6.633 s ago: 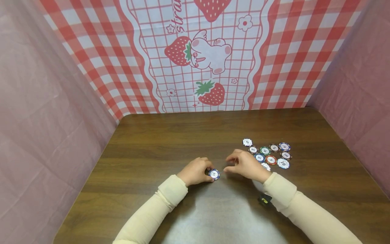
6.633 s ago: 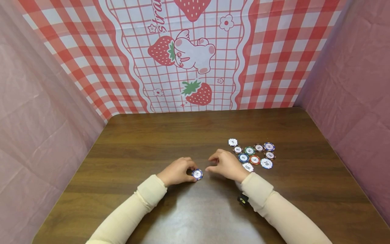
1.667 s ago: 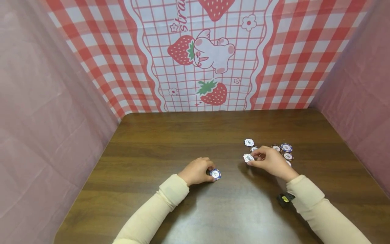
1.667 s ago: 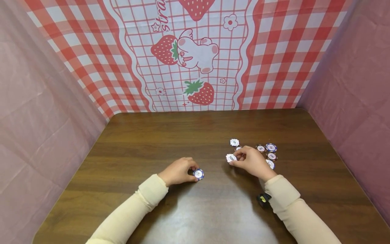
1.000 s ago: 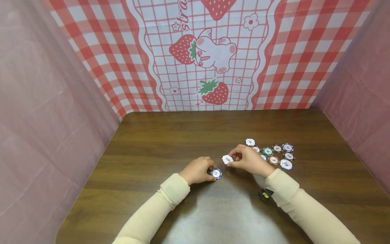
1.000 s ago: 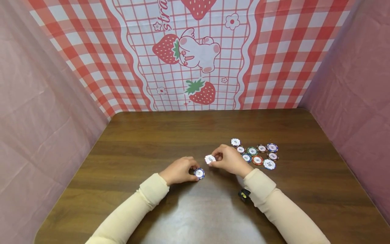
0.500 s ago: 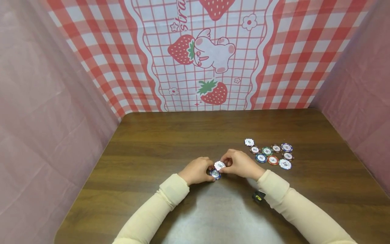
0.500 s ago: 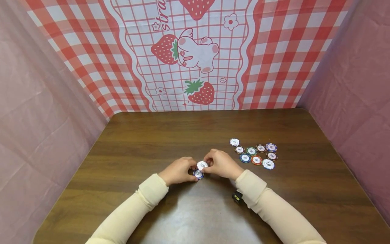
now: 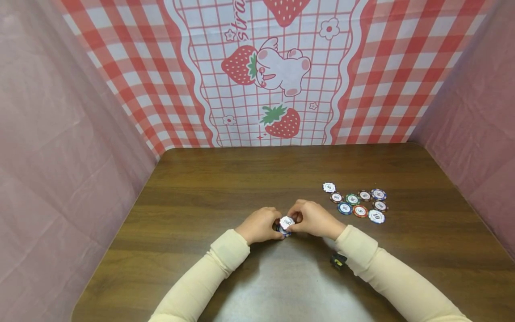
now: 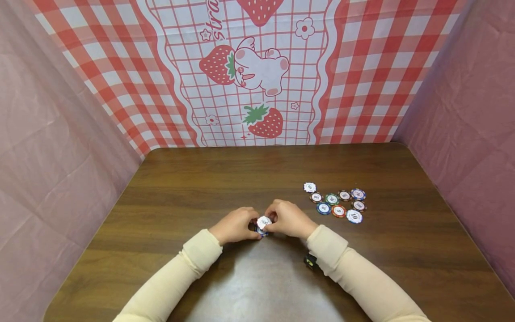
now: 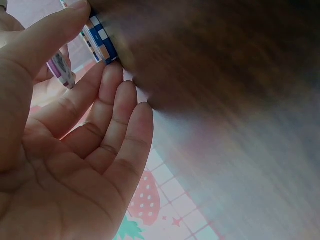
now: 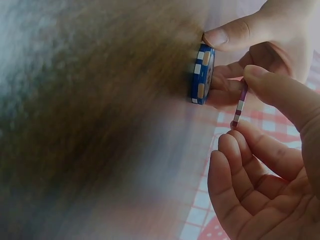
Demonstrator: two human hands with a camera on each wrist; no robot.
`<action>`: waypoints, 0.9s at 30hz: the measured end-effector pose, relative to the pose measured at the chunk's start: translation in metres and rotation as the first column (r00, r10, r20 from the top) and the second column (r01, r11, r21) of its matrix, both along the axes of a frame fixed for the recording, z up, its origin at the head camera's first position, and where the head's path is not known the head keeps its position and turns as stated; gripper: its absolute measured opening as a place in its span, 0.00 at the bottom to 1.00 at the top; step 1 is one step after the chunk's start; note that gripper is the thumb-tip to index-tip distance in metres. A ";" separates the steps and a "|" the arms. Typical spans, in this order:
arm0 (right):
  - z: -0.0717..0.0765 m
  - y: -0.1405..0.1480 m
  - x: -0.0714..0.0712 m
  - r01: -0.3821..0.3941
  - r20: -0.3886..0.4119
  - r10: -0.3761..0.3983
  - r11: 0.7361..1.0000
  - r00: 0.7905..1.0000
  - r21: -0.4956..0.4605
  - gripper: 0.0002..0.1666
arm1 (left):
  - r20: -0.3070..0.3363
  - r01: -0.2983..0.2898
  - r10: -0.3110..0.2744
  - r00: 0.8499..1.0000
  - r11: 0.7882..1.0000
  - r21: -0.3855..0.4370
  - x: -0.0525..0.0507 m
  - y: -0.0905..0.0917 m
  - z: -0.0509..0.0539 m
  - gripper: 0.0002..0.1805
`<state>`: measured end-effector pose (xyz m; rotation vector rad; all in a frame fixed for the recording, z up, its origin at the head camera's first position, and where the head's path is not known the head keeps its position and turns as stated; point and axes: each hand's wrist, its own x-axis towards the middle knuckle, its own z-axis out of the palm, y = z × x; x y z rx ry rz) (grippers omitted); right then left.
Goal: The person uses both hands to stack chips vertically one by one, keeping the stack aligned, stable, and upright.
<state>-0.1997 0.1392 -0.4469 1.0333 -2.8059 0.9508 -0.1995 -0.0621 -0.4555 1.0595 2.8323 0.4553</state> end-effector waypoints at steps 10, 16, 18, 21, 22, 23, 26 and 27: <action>-0.003 -0.005 0.003 -0.004 0.022 0.004 0.999 1.000 0.033 0.13 | 0.006 -0.008 0.008 1.000 1.000 0.002 0.001 0.000 0.000 0.17; -0.005 -0.007 0.004 -0.001 0.030 -0.001 0.997 1.000 0.074 0.13 | 0.004 -0.002 0.002 1.000 1.000 0.007 0.001 0.000 -0.001 0.16; -0.005 -0.007 0.004 -0.002 0.031 -0.001 0.997 1.000 0.081 0.13 | -0.002 0.002 -0.002 1.000 1.000 0.007 0.001 0.000 -0.001 0.16; -0.005 -0.008 0.004 0.006 0.041 -0.010 0.995 0.999 0.095 0.14 | -0.013 0.006 -0.006 1.000 1.000 0.001 0.001 0.000 -0.002 0.16; -0.004 -0.009 0.004 0.007 0.043 -0.012 0.995 0.999 0.096 0.14 | -0.014 0.006 -0.006 1.000 1.000 0.000 0.001 0.000 -0.002 0.16; -0.004 -0.009 0.004 0.007 0.038 -0.011 0.995 0.999 0.098 0.14 | -0.016 0.005 -0.005 1.000 1.000 -0.002 0.001 0.000 -0.002 0.16; -0.004 -0.009 0.004 0.006 0.036 -0.010 0.995 0.999 0.104 0.15 | -0.016 0.002 -0.002 1.000 1.000 -0.006 0.001 0.000 -0.002 0.16; -0.004 -0.009 0.004 0.005 0.037 -0.009 0.994 0.999 0.106 0.15 | -0.013 0.001 -0.001 1.000 1.000 -0.004 0.001 0.000 -0.002 0.17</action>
